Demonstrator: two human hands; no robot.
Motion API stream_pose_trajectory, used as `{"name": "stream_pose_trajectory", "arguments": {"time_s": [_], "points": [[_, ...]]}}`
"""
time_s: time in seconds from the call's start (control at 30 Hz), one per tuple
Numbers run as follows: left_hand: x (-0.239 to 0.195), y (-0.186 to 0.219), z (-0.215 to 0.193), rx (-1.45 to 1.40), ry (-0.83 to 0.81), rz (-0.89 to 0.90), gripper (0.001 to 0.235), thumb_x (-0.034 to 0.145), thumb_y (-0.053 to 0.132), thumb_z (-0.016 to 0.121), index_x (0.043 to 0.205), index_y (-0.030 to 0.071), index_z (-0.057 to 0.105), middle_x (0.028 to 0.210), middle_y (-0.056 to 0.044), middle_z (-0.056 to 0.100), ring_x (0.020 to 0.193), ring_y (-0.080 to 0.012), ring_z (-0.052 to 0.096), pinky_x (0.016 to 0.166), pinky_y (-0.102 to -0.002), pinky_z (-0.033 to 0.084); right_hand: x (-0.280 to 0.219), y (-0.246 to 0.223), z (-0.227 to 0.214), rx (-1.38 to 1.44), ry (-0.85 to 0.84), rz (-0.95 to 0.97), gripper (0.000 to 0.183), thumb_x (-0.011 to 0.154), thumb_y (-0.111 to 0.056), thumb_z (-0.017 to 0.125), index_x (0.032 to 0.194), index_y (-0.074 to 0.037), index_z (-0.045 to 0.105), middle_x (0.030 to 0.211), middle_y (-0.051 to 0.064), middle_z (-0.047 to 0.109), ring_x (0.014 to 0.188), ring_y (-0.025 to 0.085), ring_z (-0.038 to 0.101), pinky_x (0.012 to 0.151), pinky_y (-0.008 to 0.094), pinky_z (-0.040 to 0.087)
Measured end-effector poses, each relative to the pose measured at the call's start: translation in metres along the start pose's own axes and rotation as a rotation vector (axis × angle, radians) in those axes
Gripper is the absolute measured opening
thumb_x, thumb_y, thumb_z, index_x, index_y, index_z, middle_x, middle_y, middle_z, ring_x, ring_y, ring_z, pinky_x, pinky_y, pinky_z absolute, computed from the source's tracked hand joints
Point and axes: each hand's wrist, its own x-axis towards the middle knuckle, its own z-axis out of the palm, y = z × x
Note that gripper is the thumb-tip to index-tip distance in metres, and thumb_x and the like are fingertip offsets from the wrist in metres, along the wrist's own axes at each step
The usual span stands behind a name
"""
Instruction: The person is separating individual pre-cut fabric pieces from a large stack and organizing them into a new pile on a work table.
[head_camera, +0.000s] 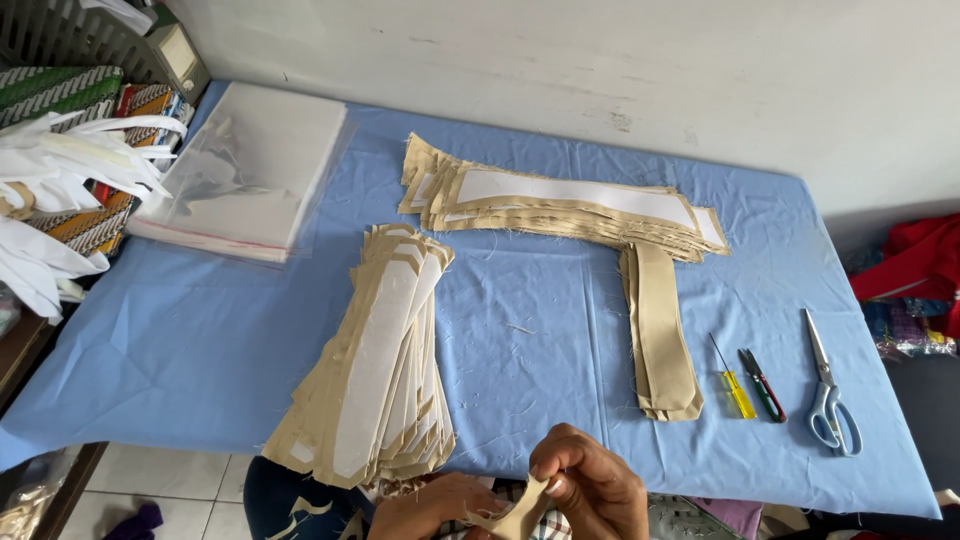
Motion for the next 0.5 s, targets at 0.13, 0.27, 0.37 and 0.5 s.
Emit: {"name": "stream_pose_trajectory", "arguments": {"time_s": [0.13, 0.27, 0.37, 0.5], "points": [[0.009, 0.029, 0.006, 0.045, 0.118, 0.018, 0.022, 0.097, 0.028, 0.067, 0.109, 0.018, 0.083, 0.101, 0.0, 0.084, 0.099, -0.015, 0.082, 0.094, -0.033, 0.056, 0.005, -0.006, 0.007, 0.008, 0.009, 0.021, 0.017, 0.096, -0.017, 0.065, 0.086, -0.004, 0.069, 0.075, 0.005, 0.061, 0.068, 0.017, 0.055, 0.062, 0.028, 0.045], [0.014, 0.035, 0.005, -0.07, 0.199, 0.131, 0.037, 0.1, 0.037, 0.061, 0.093, 0.008, 0.082, 0.086, -0.006, 0.081, 0.08, -0.019, 0.079, 0.083, -0.035, 0.061, 0.005, -0.008, 0.012, -0.002, 0.011, 0.031, 0.022, 0.098, -0.021, 0.064, 0.086, -0.003, 0.068, 0.075, 0.006, 0.061, 0.068, 0.017, 0.056, 0.062, 0.028, 0.046], [0.013, 0.034, 0.005, -0.14, 0.246, 0.065, 0.031, 0.094, 0.035, 0.07, 0.087, 0.007, 0.082, 0.079, -0.005, 0.077, 0.071, -0.0175, 0.074, 0.071, -0.031, 0.056, 0.006, -0.004, 0.014, -0.041, -0.022, -0.011, 0.022, 0.099, -0.021, 0.062, 0.086, -0.004, 0.068, 0.076, 0.006, 0.062, 0.068, 0.017, 0.058, 0.063, 0.029, 0.049], [0.019, 0.031, 0.021, -0.189, 0.405, 0.137, 0.008, 0.082, -0.003, 0.074, 0.08, 0.003, 0.078, 0.071, -0.013, 0.076, 0.062, -0.0178, 0.071, 0.056, -0.026, 0.052, 0.008, -0.004, 0.016, 0.005, -0.014, -0.01, 0.022, 0.099, -0.02, 0.062, 0.086, -0.002, 0.067, 0.075, 0.007, 0.061, 0.068, 0.017, 0.055, 0.063, 0.029, 0.045]]}}
